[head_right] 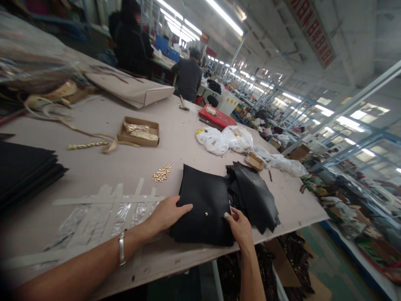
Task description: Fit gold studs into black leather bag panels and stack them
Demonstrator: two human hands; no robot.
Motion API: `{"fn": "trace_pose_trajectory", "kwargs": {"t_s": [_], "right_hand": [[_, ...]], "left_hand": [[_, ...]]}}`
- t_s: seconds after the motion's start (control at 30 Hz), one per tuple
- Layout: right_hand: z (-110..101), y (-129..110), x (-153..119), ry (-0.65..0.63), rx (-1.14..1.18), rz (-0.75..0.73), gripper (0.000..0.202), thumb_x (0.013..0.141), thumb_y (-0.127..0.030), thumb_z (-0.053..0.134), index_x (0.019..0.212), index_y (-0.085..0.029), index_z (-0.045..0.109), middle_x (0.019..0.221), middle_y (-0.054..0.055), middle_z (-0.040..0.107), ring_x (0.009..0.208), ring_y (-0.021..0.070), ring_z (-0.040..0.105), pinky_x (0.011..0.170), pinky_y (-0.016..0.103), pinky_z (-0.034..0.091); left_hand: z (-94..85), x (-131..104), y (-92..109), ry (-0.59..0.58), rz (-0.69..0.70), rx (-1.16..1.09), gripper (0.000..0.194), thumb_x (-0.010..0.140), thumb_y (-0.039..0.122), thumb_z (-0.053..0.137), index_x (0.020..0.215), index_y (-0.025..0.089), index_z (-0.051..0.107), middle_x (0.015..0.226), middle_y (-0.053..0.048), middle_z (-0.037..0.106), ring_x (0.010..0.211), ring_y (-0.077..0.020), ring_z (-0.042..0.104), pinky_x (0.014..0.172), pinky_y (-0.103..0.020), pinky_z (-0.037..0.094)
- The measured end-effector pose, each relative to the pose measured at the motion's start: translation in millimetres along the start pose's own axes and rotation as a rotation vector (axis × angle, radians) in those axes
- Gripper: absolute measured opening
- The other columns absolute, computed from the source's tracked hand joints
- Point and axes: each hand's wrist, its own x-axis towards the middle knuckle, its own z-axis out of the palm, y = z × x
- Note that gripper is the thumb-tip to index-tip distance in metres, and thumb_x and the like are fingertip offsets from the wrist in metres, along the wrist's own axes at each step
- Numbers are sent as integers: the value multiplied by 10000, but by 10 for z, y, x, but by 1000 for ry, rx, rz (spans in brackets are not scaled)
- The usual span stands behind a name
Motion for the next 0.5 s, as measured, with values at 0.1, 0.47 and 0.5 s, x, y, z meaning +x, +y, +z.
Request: {"fn": "trace_pose_trajectory", "kwargs": {"t_s": [0.1, 0.47, 0.5], "right_hand": [[-16, 21, -87, 13, 147, 40, 730, 659, -577, 682, 1220, -109, 684, 946, 115, 766, 816, 266, 713, 658, 345, 549], [96, 69, -1456, -127, 661, 359, 697, 579, -740, 782, 827, -92, 714, 691, 130, 738, 515, 206, 670, 418, 276, 499], [166, -1, -1545, -203, 782, 397, 731, 548, -713, 823, 906, -87, 706, 741, 143, 752, 524, 214, 684, 416, 279, 509]], "left_hand": [[108, -18, -11, -15, -8, -53, 290, 644, 367, 794, 830, 155, 725, 954, -141, 760, 988, -346, 682, 808, -353, 505], [211, -50, 86, -152, -251, -402, 255, 862, 236, 636, 1093, 131, 628, 952, -95, 745, 761, -203, 712, 653, -305, 569], [217, -63, 102, -145, -281, -396, 248, 891, 253, 625, 1106, 130, 619, 948, -83, 733, 740, -183, 699, 650, -302, 569]]}}
